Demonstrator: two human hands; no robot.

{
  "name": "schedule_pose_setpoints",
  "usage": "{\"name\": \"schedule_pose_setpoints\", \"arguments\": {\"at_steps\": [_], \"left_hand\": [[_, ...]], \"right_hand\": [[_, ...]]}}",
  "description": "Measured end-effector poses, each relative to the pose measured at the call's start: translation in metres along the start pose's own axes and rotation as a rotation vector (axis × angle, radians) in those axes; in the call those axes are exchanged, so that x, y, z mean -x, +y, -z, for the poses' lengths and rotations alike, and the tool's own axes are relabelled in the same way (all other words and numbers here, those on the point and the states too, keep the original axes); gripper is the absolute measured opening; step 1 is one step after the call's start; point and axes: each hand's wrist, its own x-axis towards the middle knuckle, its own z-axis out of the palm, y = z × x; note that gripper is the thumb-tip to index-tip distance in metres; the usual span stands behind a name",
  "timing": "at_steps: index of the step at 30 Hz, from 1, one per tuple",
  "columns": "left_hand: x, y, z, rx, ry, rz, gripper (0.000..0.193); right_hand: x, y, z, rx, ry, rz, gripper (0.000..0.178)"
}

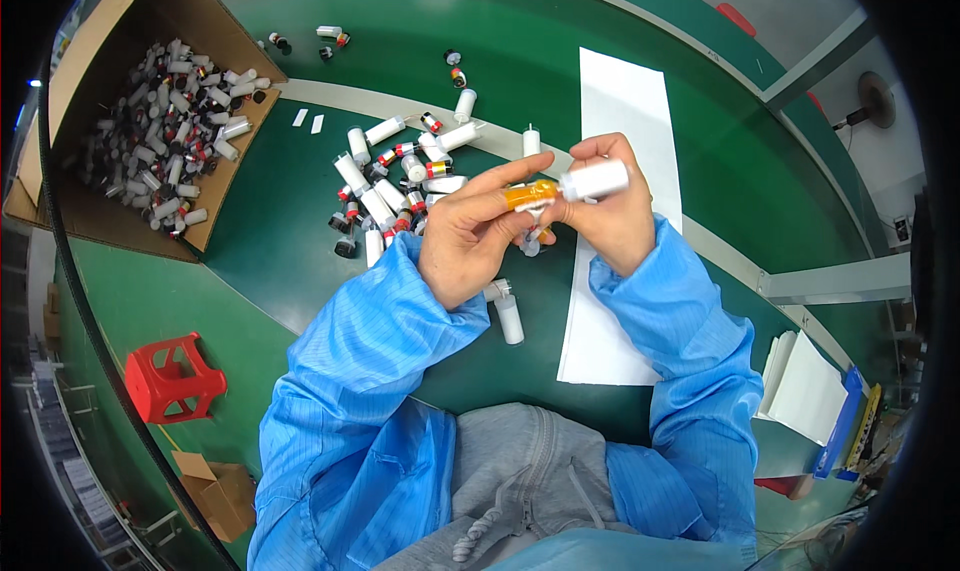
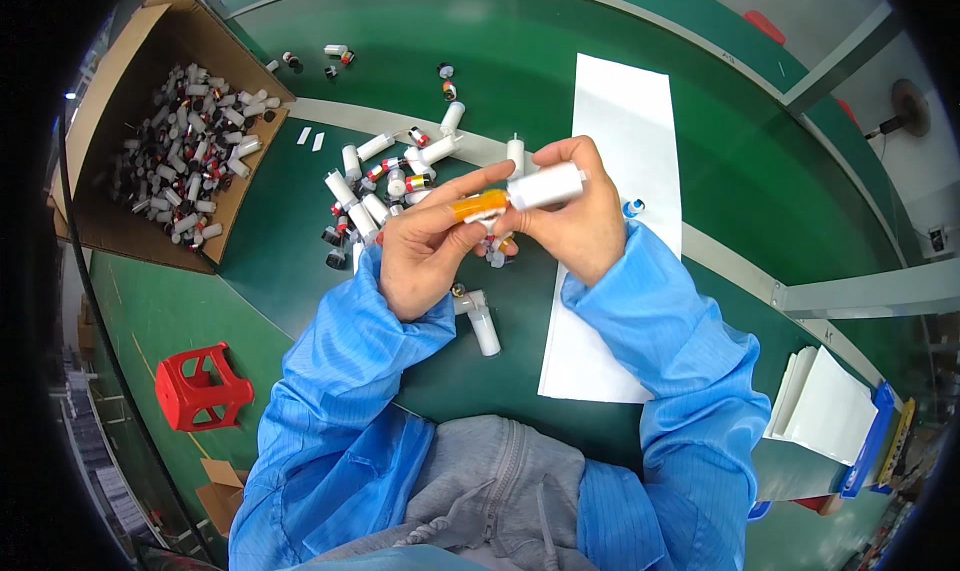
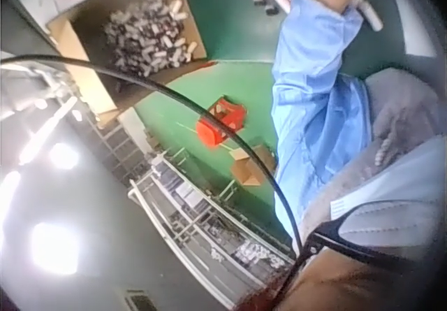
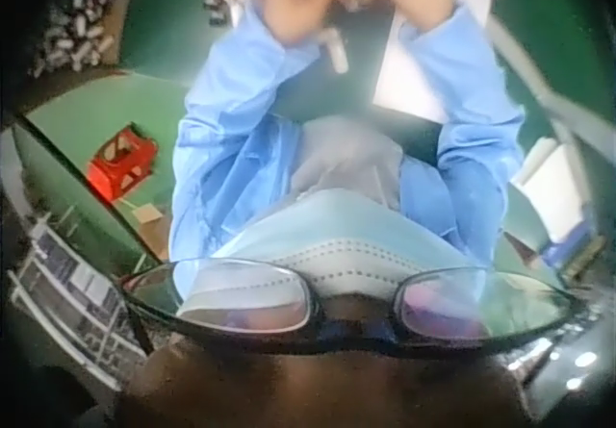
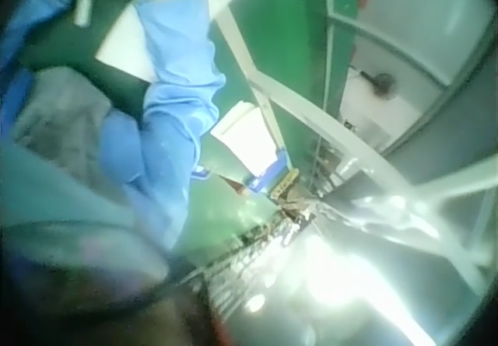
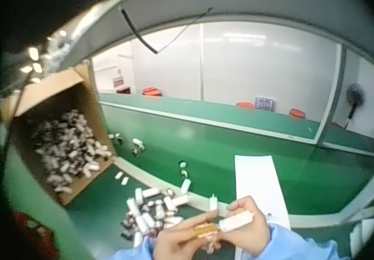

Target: The person assembles small plastic housings by hand, inserting electronic components into them and then attaching colored caps.

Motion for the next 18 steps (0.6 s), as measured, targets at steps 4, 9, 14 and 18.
{"name": "schedule_pose_setpoints", "arguments": {"at_steps": [4,9,14,18], "left_hand": [[0.004,-0.005,0.0,0.113,-0.06,0.191,0.026],[0.0,-0.008,-0.005,0.124,0.028,0.211,0.045],[-0.002,-0.014,-0.002,-0.991,0.073,-0.077,0.053],[0.0,-0.027,0.002,-1.21,-0.055,-0.152,0.042]], "right_hand": [[-0.018,0.01,0.02,-0.224,-0.383,-0.338,0.078],[-0.023,-0.011,0.046,-0.252,-0.628,-0.191,0.045],[-0.032,-0.013,0.049,-0.12,-0.168,-0.145,0.025],[-0.033,0.011,0.038,-0.012,-0.093,-0.009,0.035]]}}
